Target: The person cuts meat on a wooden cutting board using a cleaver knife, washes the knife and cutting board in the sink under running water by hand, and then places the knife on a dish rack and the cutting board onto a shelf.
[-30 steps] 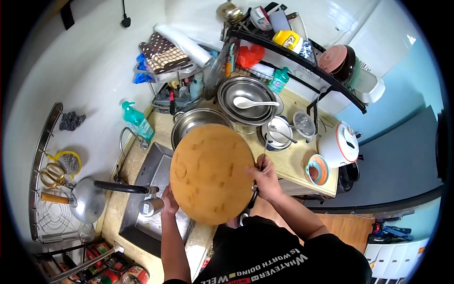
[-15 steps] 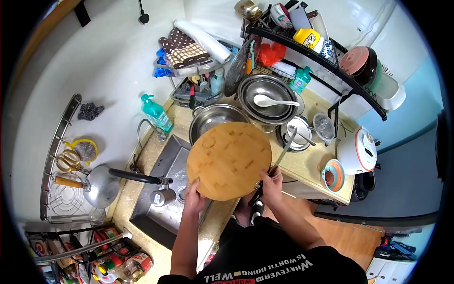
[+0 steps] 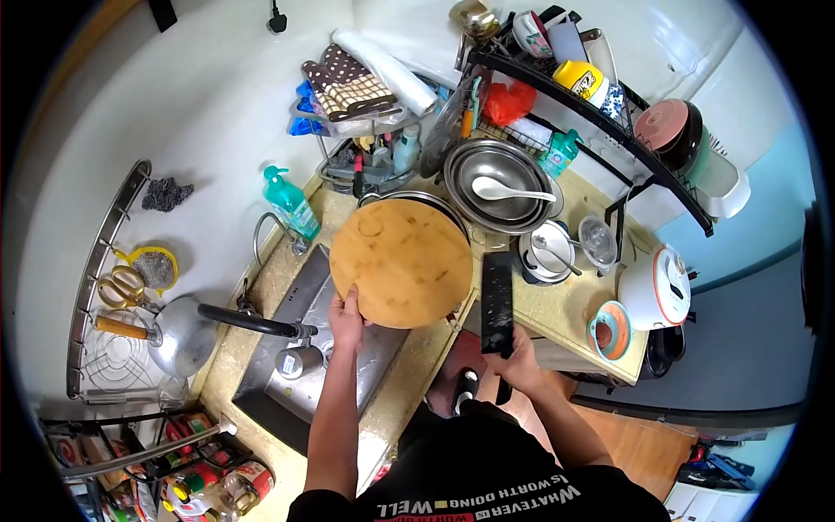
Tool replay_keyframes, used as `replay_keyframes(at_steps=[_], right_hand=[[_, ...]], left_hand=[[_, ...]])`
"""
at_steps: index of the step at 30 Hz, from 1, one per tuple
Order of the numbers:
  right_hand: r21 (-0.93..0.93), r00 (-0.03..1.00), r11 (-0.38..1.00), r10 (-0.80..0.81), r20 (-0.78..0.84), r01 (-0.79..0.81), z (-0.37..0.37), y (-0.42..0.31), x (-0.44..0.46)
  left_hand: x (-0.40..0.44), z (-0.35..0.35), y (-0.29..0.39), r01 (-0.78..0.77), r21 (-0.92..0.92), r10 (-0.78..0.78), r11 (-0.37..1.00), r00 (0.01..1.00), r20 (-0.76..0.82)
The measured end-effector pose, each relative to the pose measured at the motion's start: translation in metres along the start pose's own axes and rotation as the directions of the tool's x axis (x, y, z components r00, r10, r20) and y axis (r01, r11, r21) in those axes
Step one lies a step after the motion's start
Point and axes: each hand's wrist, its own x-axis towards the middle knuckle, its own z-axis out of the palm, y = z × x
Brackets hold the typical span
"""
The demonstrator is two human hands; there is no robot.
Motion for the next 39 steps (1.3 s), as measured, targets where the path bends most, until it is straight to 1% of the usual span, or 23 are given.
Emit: replay_keyframes(at_steps=[2,4,7,10,11,12,14,16,18,19,20,21,22,24,27,29,31,33,34,36,37,38,39], right_hand=[[-0.021,0.994,0.997,-0.071,0.088,0.073,0.004,0.014,0.005],[0.055,0.986,0.998,-0.028,0.161,0.020,0.021,-0.011,0.005],[-0.100,0.968,0.989,-0.083,0.238,0.109,0.040,0.007,0.015],[-0.232,0.913,0.969,0.166,0.372,-0.081,0.065,-0.025,0.017],[-0.287,0.894,0.958,0.122,0.431,0.007,0.075,-0.012,0.020],[-0.358,0.866,0.908,-0.010,0.501,0.218,0.087,-0.022,0.021],[-0.306,0.822,0.911,-0.059,0.566,0.275,0.115,-0.004,0.023],[-0.289,0.790,0.916,-0.047,0.612,0.278,0.150,0.035,0.032],[-0.294,0.770,0.933,0.028,0.637,0.210,0.184,0.058,0.040],[-0.305,0.763,0.942,0.096,0.640,0.138,0.201,0.063,0.047],[-0.270,0.744,0.963,0.182,0.643,-0.001,0.218,0.074,0.057],[-0.237,0.711,0.961,0.267,0.651,-0.144,0.236,0.088,0.066],[-0.204,0.665,0.936,0.347,0.661,-0.285,0.251,0.093,0.070],[-0.222,0.665,0.936,0.351,0.659,-0.273,0.271,0.096,0.075],[-0.175,0.670,0.904,0.408,0.620,-0.389,0.284,0.089,0.081],[-0.216,0.663,0.877,0.468,0.584,-0.429,0.298,0.083,0.081],[-0.224,0.633,0.875,0.467,0.617,-0.429,0.301,0.089,0.083],[-0.246,0.576,0.879,0.457,0.678,-0.408,0.300,0.096,0.082],[-0.297,0.550,0.871,0.480,0.684,-0.391,0.299,0.089,0.077],[-0.341,0.569,0.870,0.491,0.660,-0.355,0.301,0.088,0.073],[-0.358,0.569,0.854,0.518,0.639,-0.377,0.304,0.088,0.072],[-0.372,0.571,0.839,0.543,0.616,-0.398,0.307,0.088,0.072],[-0.353,0.586,0.839,0.543,0.602,-0.414,0.313,0.090,0.074]], left_hand=[[0.009,-0.006,-0.007,-0.005,0.141,0.011,0.990,0.999,-0.042],[0.021,-0.014,-0.016,-0.041,0.279,0.052,0.959,0.998,-0.031],[0.021,-0.023,-0.013,0.134,0.274,-0.141,0.952,0.990,0.004],[0.020,-0.046,-0.021,0.160,0.192,-0.155,0.968,0.987,-0.044],[0.017,-0.058,-0.027,0.148,0.174,-0.141,0.973,0.989,-0.054],[0.013,-0.071,-0.030,0.200,0.140,-0.188,0.970,0.978,-0.094],[0.010,-0.112,-0.060,0.215,-0.159,-0.238,0.964,0.961,-0.143],[0.030,-0.184,-0.122,0.070,-0.317,-0.035,0.946,0.993,0.115],[0.005,-0.176,-0.104,-0.012,-0.214,-0.043,0.977,0.968,-0.248],[-0.010,-0.163,-0.083,-0.121,-0.250,0.039,0.961,0.950,-0.309],[-0.007,-0.179,-0.103,-0.158,0.037,0.162,0.987,0.941,-0.296],[-0.004,-0.196,-0.125,-0.190,0.320,0.283,0.928,0.918,-0.277],[-0.004,-0.194,-0.125,-0.197,0.549,0.352,0.812,0.917,-0.191],[-0.002,-0.188,-0.123,-0.210,0.889,0.475,0.407,0.880,-0.010],[-0.009,-0.156,-0.100,-0.083,0.621,0.200,0.779,0.972,-0.121],[-0.023,-0.137,-0.088,0.050,0.463,0.038,0.885,0.983,-0.180],[-0.030,-0.142,-0.088,-0.084,0.737,0.244,0.671,0.963,-0.113],[-0.026,-0.164,-0.087,-0.191,0.908,0.371,0.374,0.928,0.043],[-0.019,-0.176,-0.090,-0.181,0.923,0.487,0.339,0.873,-0.008],[-0.012,-0.195,-0.092,0.119,0.875,0.346,0.470,0.887,-0.306],[-0.009,-0.196,-0.090,0.172,0.889,0.352,0.424,0.873,-0.337],[-0.006,-0.193,-0.090,0.123,0.873,0.311,0.472,0.903,-0.296],[-0.004,-0.183,-0.097,0.048,0.901,0.372,0.431,0.900,-0.226]])
